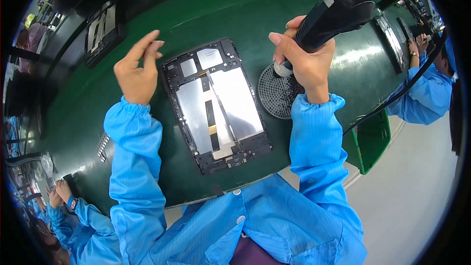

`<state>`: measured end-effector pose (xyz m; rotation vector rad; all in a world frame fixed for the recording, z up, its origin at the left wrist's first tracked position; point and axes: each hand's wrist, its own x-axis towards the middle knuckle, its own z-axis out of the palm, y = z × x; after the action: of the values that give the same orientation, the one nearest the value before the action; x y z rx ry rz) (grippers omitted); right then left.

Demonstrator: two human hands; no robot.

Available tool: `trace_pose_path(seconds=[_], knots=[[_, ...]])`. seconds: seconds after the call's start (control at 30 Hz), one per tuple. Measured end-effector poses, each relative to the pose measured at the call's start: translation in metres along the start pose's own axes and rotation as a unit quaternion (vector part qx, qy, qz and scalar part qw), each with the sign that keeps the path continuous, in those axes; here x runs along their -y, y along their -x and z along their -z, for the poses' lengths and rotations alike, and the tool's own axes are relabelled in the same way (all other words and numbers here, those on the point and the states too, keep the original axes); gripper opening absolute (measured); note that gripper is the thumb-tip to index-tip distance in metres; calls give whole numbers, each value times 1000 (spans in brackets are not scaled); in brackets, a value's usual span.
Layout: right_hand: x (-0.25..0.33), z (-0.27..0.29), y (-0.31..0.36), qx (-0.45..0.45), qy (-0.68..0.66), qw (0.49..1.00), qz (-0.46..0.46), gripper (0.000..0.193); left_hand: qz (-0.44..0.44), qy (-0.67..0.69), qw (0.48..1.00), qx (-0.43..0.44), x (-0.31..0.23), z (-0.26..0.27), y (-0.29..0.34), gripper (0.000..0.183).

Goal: Fastening screws into tablet components using an electric screwdriver on an assembly line.

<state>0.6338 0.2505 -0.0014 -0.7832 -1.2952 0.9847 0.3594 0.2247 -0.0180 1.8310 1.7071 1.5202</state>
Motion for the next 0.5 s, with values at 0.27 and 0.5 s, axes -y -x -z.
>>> trace_pose_path(seconds=[0.27,0.5], knots=[[-1,-4,0,10,-11,1000,7,26,48,14,999,16,-17,40,18,13],[14,6,12,-51,55,997,17,33,289,167,938,95,-5,44,64,17]])
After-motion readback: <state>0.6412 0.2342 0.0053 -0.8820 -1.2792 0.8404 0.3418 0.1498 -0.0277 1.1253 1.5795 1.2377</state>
